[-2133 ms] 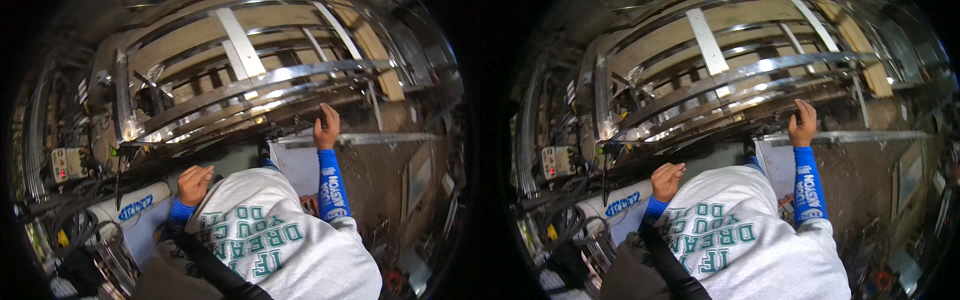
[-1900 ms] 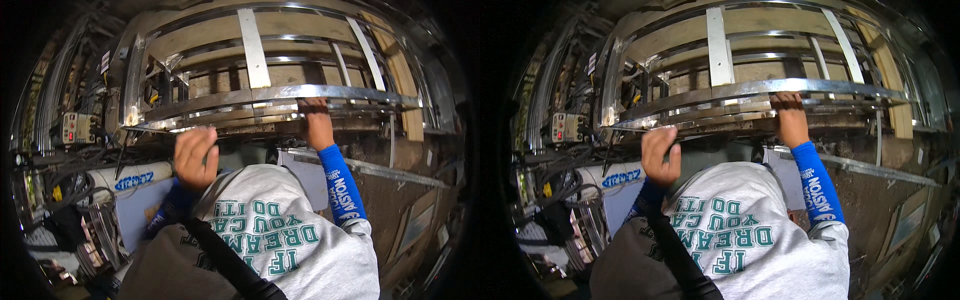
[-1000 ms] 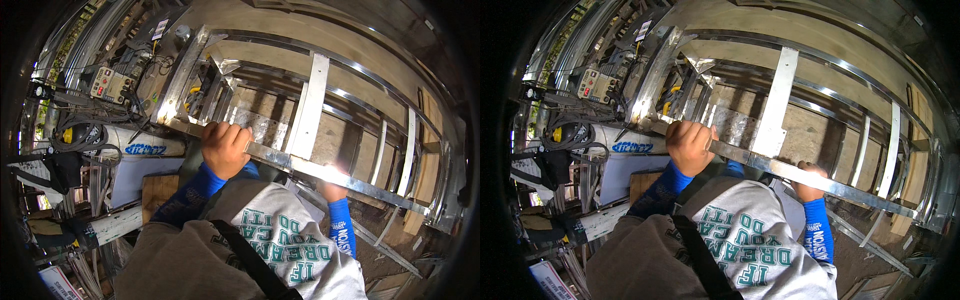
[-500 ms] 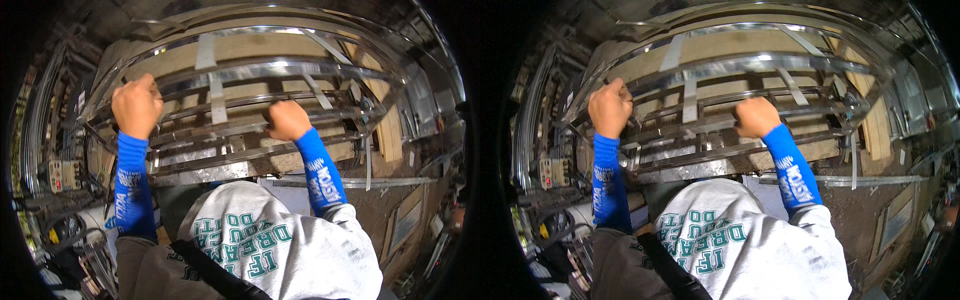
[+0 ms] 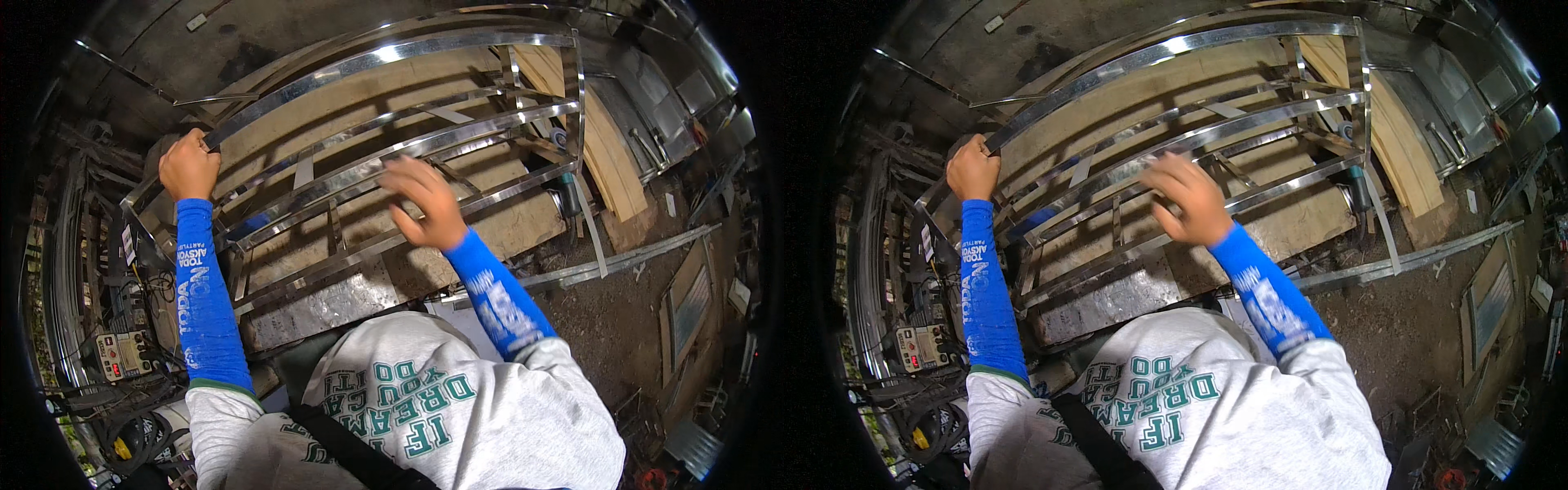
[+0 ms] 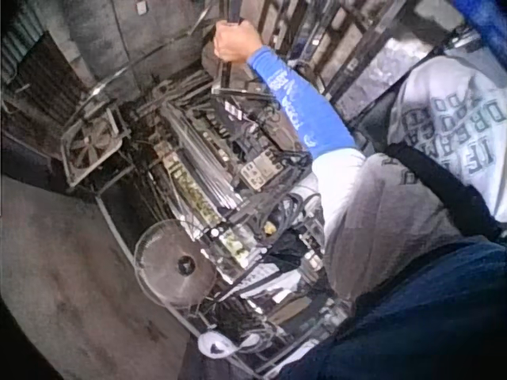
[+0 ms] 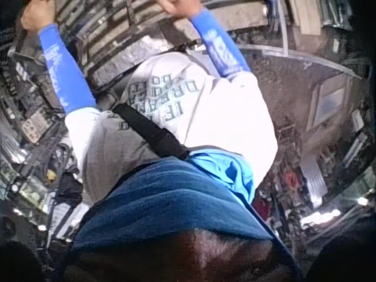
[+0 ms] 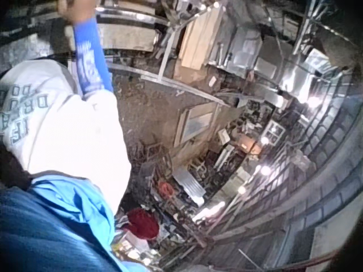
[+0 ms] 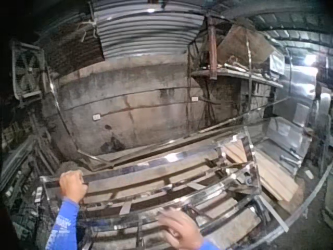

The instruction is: The person assembles a metal frame structure by placing and aligning metal bars and wooden planks. They position the components on a workbench, adjust their placement, and secure them within the frame.

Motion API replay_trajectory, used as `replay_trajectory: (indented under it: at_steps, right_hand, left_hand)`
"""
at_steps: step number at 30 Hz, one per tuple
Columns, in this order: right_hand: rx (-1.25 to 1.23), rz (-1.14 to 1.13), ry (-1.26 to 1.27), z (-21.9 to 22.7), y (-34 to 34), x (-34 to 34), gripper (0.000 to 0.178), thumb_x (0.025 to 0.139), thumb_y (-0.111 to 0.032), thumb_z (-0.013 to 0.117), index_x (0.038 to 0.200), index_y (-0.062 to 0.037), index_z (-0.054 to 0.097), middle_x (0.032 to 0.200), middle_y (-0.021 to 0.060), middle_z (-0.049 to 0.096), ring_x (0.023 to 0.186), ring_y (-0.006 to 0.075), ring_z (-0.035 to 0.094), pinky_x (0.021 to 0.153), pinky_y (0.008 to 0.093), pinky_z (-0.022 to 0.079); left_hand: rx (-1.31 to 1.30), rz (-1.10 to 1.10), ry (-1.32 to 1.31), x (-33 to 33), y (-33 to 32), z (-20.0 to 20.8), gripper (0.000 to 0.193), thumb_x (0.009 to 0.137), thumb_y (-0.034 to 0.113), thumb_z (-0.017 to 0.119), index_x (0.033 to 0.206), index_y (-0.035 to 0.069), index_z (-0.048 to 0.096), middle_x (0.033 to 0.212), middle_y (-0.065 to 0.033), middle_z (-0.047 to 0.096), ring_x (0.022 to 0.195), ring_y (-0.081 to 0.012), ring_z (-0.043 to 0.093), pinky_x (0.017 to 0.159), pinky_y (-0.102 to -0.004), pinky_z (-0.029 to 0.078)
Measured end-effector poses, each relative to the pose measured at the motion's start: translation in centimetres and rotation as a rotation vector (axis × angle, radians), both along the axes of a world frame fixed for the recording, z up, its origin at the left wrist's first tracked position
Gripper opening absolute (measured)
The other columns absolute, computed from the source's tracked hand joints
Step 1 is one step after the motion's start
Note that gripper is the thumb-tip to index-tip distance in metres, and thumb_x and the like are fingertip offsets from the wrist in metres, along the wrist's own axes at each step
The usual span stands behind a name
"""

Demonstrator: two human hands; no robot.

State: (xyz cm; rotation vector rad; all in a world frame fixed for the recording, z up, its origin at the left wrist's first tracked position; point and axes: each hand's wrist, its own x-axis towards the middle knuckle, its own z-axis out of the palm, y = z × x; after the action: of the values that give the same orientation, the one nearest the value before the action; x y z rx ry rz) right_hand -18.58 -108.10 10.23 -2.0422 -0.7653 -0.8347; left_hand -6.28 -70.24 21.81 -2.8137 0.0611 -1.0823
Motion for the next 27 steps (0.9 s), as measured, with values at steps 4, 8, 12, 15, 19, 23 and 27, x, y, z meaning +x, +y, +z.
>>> replay_trajectory:
  at_steps: [4,8,12,15,19,23,27]
  right_hand:
    - [-0.096,-0.306,0.057,-4.3,-9.2,-6.5,0.041,0.067,-0.013,0.067,0.106,-0.0033,0.072,0.116,0.0181,0.068,0.113,0.0397,0.063,0.102,0.0520,0.049]
    - [-0.249,-0.638,0.167,-5.6,-18.6,-6.1,0.056,0.066,0.000,0.068,0.122,-0.0051,0.066,0.132,0.0194,0.062,0.131,0.0401,0.053,0.114,0.0547,0.038]
    - [-0.637,-0.606,0.261,-6.5,-20.9,-3.1,0.062,0.067,-0.004,0.077,0.127,-0.0102,0.062,0.132,0.0102,0.063,0.135,0.0347,0.051,0.124,0.0604,0.024]
    - [-0.527,-0.627,0.341,-7.8,-20.7,-1.1,0.057,0.064,-0.007,0.081,0.119,-0.0116,0.065,0.123,0.0079,0.065,0.128,0.0316,0.055,0.123,0.0613,0.023]
    - [-0.712,-0.587,0.466,-8.2,-21.7,2.2,0.027,0.069,-0.023,0.084,0.090,-0.0122,0.071,0.094,0.0096,0.072,0.102,0.0306,0.066,0.098,0.0477,0.047]
    - [-0.829,-0.558,0.428,-8.6,-21.9,2.2,0.028,0.070,-0.030,0.085,0.086,-0.0126,0.072,0.088,0.0106,0.073,0.097,0.0305,0.068,0.090,0.0446,0.049]
    - [-0.784,-0.553,0.395,-10.2,-22.7,1.1,0.025,0.067,-0.026,0.085,0.078,-0.0112,0.068,0.083,0.0124,0.070,0.091,0.0323,0.066,0.086,0.0462,0.049]
  left_hand:
    - [-0.033,-0.027,-0.006,0.3,-0.5,-0.2,0.014,0.071,0.017,0.067,0.084,0.013,0.068,0.082,-0.0111,0.070,0.087,-0.0342,0.068,0.079,-0.0467,0.050]
    - [-0.017,-0.025,-0.058,1.0,-0.2,-0.9,0.019,0.071,0.015,0.069,0.089,0.015,0.073,0.084,-0.0055,0.072,0.088,-0.0293,0.069,0.081,-0.0440,0.049]
    - [-0.006,-0.023,-0.074,1.7,0.6,-1.4,0.026,0.072,0.015,0.070,0.097,0.014,0.076,0.090,-0.0036,0.073,0.094,-0.0273,0.068,0.085,-0.0442,0.048]
    - [0.017,0.010,-0.107,2.5,0.8,-1.4,0.029,0.072,0.015,0.071,0.100,0.014,0.075,0.095,-0.0030,0.073,0.097,-0.0270,0.067,0.087,-0.0447,0.047]
    - [0.030,0.035,-0.119,2.1,0.2,-1.7,0.029,0.071,0.016,0.072,0.100,0.015,0.075,0.096,-0.0030,0.073,0.097,-0.0275,0.066,0.087,-0.0445,0.047]
    - [-0.015,-0.006,-0.167,0.7,0.5,-1.7,0.023,0.069,0.016,0.072,0.092,0.015,0.074,0.088,-0.0018,0.070,0.091,-0.0265,0.065,0.084,-0.0444,0.046]
    - [-0.027,-0.066,-0.274,-1.1,-0.6,-1.9,0.014,0.066,0.011,0.068,0.080,0.014,0.071,0.080,-0.0032,0.068,0.084,-0.0274,0.065,0.079,-0.0425,0.047]
